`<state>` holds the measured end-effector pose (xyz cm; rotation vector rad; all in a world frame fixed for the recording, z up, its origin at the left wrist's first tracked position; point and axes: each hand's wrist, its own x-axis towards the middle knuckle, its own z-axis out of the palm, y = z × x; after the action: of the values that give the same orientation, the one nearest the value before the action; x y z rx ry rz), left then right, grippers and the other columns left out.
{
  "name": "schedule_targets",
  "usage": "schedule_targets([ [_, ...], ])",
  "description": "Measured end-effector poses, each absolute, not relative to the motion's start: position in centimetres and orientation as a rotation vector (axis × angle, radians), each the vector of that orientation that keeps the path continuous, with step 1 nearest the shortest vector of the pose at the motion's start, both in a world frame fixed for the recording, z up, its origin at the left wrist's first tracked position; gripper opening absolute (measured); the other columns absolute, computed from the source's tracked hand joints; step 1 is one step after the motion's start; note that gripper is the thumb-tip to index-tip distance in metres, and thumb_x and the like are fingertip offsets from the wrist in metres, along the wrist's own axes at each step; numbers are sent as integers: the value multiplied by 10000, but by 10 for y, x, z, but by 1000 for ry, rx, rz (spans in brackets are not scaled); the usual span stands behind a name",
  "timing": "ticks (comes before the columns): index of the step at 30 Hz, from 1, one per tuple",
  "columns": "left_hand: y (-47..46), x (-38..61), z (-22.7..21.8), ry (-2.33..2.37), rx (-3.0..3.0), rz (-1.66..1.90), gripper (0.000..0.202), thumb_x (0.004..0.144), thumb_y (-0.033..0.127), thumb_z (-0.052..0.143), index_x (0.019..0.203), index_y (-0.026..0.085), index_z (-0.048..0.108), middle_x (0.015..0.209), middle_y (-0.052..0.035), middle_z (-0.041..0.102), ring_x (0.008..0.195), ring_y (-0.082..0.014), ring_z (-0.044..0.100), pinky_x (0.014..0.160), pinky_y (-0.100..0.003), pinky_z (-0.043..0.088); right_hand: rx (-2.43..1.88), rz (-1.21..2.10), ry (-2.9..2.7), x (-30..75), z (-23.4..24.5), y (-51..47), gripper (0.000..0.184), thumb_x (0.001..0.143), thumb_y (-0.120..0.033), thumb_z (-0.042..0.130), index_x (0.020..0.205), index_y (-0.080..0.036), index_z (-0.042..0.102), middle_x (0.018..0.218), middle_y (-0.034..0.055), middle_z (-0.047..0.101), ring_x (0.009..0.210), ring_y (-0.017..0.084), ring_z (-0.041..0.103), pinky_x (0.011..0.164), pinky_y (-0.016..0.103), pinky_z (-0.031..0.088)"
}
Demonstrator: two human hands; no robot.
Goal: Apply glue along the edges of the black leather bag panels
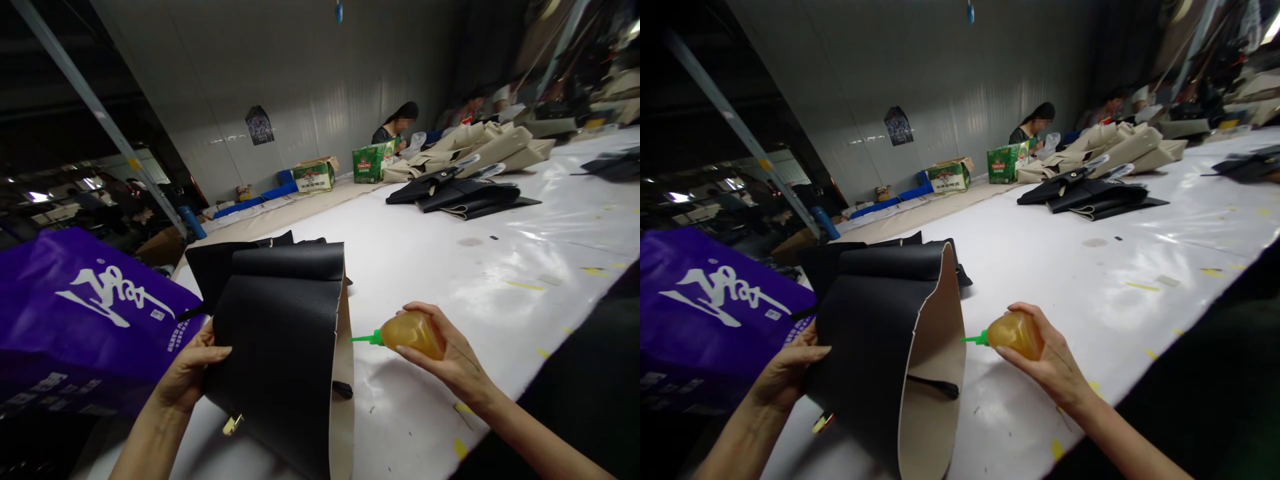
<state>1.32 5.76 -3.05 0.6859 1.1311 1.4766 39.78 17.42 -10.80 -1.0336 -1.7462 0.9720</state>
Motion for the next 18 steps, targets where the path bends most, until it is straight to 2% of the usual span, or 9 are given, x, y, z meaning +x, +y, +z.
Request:
schedule_targets([
  [5, 66, 10, -41, 1119, 679, 1466, 518, 591, 53, 786, 1064, 260, 739, 1024, -77, 750, 881, -290, 714, 787, -351, 592, -1026, 923, -1805, 392, -116, 182, 516, 789, -464, 731, 1206, -319, 465, 1191, 23, 533, 1010, 250, 586, 916, 398, 475],
  [12, 73, 15, -39, 1075, 666, 1461, 532, 594, 38, 776, 1068, 274, 737, 999, -58, 755, 805, -248, 725, 727, -306, 599, -1009, 851, -1881, 389, -121, 192, 496, 810, -465, 711, 1207, -302, 463, 1189, 36, 532, 998, 255, 586, 888, 395, 486],
  [18, 72, 15, -42, 1090, 690, 1482, 498, 601, 52, 767, 1056, 252, 737, 1007, -61, 753, 830, -264, 721, 768, -329, 596, -971, 1060, -1963, 394, -118, 186, 492, 819, -468, 706, 1209, -310, 451, 1180, 19, 532, 987, 240, 591, 844, 347, 497],
])
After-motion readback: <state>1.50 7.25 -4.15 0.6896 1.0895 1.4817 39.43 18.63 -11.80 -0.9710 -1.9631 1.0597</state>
